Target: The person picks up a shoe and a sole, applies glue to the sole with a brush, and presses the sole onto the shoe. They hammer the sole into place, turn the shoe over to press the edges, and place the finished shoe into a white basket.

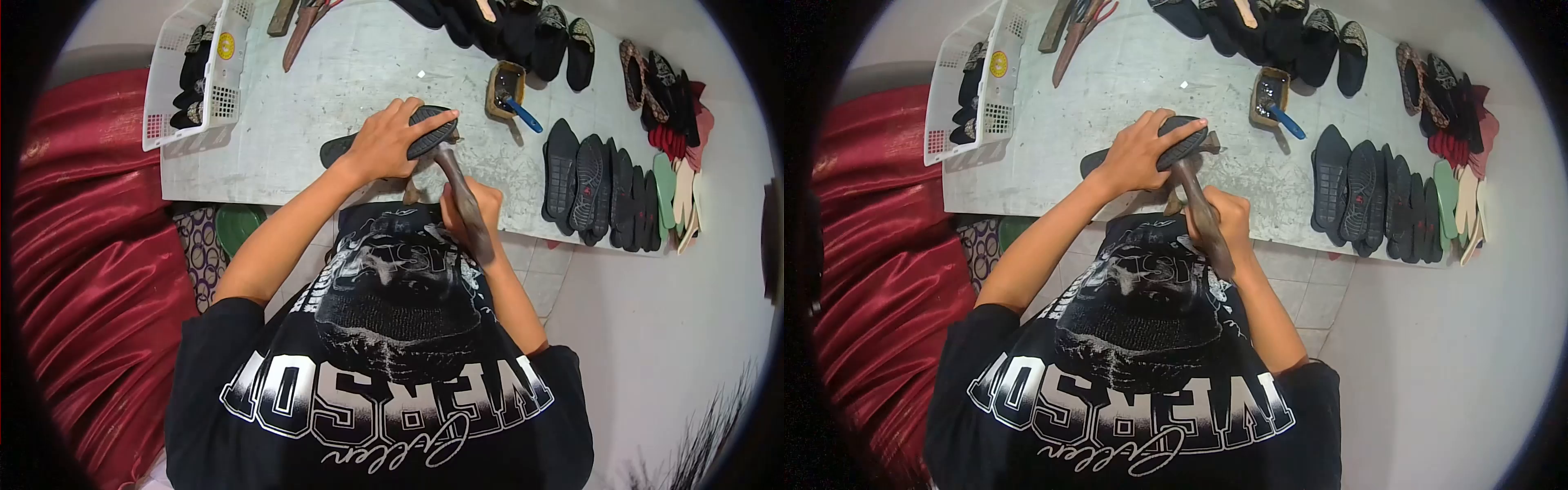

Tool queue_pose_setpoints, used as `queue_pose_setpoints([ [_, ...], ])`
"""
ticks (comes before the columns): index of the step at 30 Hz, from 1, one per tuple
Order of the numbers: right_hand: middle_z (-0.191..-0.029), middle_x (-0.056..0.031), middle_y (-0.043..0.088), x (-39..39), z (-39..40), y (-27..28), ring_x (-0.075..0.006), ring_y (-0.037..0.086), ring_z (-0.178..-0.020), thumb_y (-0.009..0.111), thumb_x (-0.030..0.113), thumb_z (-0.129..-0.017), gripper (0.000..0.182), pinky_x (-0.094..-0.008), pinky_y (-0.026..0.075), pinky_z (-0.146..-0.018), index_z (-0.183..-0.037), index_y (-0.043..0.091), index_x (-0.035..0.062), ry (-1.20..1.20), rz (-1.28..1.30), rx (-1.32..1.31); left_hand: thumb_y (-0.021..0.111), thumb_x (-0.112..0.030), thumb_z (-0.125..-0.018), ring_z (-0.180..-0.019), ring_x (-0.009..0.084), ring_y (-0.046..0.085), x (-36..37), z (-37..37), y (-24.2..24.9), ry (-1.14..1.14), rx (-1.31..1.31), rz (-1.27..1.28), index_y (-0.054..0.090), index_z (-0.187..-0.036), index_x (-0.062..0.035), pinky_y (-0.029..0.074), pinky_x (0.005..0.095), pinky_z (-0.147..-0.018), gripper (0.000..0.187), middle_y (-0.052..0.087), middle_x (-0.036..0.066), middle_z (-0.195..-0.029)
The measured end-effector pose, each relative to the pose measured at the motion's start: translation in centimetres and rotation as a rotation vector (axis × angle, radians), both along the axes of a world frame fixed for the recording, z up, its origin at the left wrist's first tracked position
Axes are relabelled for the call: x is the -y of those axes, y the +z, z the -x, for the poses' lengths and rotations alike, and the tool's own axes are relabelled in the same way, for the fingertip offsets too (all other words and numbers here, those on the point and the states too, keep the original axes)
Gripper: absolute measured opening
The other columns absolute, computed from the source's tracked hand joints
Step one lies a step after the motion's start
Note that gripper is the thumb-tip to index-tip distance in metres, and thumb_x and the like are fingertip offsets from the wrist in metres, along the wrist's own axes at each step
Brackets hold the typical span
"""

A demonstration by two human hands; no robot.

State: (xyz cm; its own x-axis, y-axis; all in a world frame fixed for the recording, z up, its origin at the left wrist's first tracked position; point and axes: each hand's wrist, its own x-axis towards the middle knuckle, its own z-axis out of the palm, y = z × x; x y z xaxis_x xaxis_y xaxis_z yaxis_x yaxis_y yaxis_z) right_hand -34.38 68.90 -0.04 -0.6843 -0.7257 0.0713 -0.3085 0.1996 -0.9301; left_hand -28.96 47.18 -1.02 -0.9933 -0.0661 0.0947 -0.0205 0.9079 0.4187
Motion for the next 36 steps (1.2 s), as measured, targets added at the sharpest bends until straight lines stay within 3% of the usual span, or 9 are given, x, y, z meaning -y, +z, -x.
queue_pose_setpoints([
  [10,-0.061,-0.0169,0.055,0.2,0.1,-0.8,-0.0306,0.061,-0.051,0.067,-0.002,-0.079,0.005,-0.0368,0.047,-0.054,-0.077,0.062,-0.0004,-0.13,0.046,-0.051,0.083,-0.017,-0.068,-0.111,0.036,0.061,0.0,0.1,-0.4,-0.006,-0.024,0.004,0.046,-0.155,-0.041,0.058,0.0438,-0.085,0.098,0.056,0.015,-0.128],
  [14,-0.061,-0.0171,0.057,-0.2,1.8,-0.9,-0.0285,0.062,-0.05,0.068,-0.001,-0.082,0.005,-0.035,0.047,-0.052,-0.083,0.065,-0.0026,-0.047,0.015,0.006,0.083,-0.017,-0.068,-0.111,0.0356,0.061,0.3,0.2,-0.4,-0.013,-0.021,0.016,0.047,-0.155,-0.0404,0.058,0.0432,-0.084,0.096,0.056,0.015,-0.129],
  [16,-0.061,-0.017,0.057,-0.6,1.3,0.5,-0.0272,0.061,-0.049,0.07,0.001,-0.083,0.005,-0.0352,0.047,-0.052,-0.085,0.066,-0.0021,-0.16,-0.015,-0.201,0.083,-0.016,-0.068,-0.111,0.0355,0.061,0.0,-0.4,-0.5,0.008,-0.016,0.004,0.047,-0.154,-0.0404,0.058,0.0431,-0.085,0.097,0.056,0.015,-0.129],
  [19,-0.061,-0.0126,0.059,-0.3,0.8,0.5,-0.0258,0.06,-0.048,0.071,0.002,-0.083,0.007,-0.0346,0.045,-0.05,-0.086,0.067,-0.0023,-0.289,-0.01,-0.084,0.083,-0.015,-0.067,-0.111,0.0354,0.061,-0.1,0.0,-0.5,0.01,-0.045,0.02,0.047,-0.154,-0.0403,0.058,0.0432,-0.085,0.098,0.056,0.015,-0.129],
  [21,-0.059,-0.0092,0.059,-0.3,2.7,-2.6,-0.0216,0.057,-0.046,0.071,0.002,-0.084,0.007,-0.034,0.045,-0.05,-0.086,0.067,-0.0036,-0.035,0.033,-0.127,0.083,-0.017,-0.067,-0.112,0.0359,0.061,0.0,0.1,-0.4,0.011,-0.025,-0.001,0.047,-0.155,-0.0403,0.058,0.0438,-0.085,0.097,0.055,0.016,-0.129],
  [25,-0.058,-0.0076,0.055,-0.1,1.7,-0.4,-0.0162,0.055,-0.052,0.071,0.006,-0.081,0.011,-0.0354,0.046,-0.055,-0.08,0.063,-0.0013,-0.33,-0.087,0.061,0.083,-0.018,-0.068,-0.112,0.0365,0.061,0.1,-0.6,-0.3,0.019,-0.03,0.022,0.046,-0.155,-0.0405,0.058,0.0443,-0.085,0.097,0.055,0.016,-0.13],
  [26,-0.067,-0.0009,0.052,-0.5,1.5,-2.1,-0.0104,0.048,-0.062,0.073,0.01,-0.086,0.016,-0.0303,0.039,-0.058,-0.084,0.059,0.002,-0.322,-0.119,0.132,0.083,-0.018,-0.068,-0.112,0.0366,0.061,0.1,-0.3,-0.5,0.018,-0.03,0.017,0.046,-0.155,-0.0406,0.058,0.0444,-0.085,0.098,0.055,0.017,-0.13],
  [29,-0.058,-0.0046,0.055,0.1,2.6,-3.3,-0.0135,0.052,-0.054,0.072,0.01,-0.085,0.02,-0.0334,0.043,-0.055,-0.072,0.061,-0.0019,-0.217,-0.177,0.098,0.083,-0.017,-0.068,-0.112,0.0368,0.061,-0.1,0.1,-0.4,0.021,-0.021,-0.003,0.046,-0.155,-0.0405,0.058,0.0447,-0.086,0.098,0.055,0.017,-0.131],
  [36,-0.058,-0.0073,0.056,0.5,2.3,-3.0,-0.0164,0.052,-0.053,0.069,0.01,-0.084,0.015,-0.0352,0.042,-0.055,-0.076,0.06,-0.0003,-0.278,-0.093,0.017,0.082,-0.016,-0.068,-0.113,0.0366,0.061,0.0,-0.2,-0.5,0.027,-0.037,0.018,0.045,-0.156,-0.0404,0.058,0.0442,-0.087,0.099,0.055,0.017,-0.131],
])
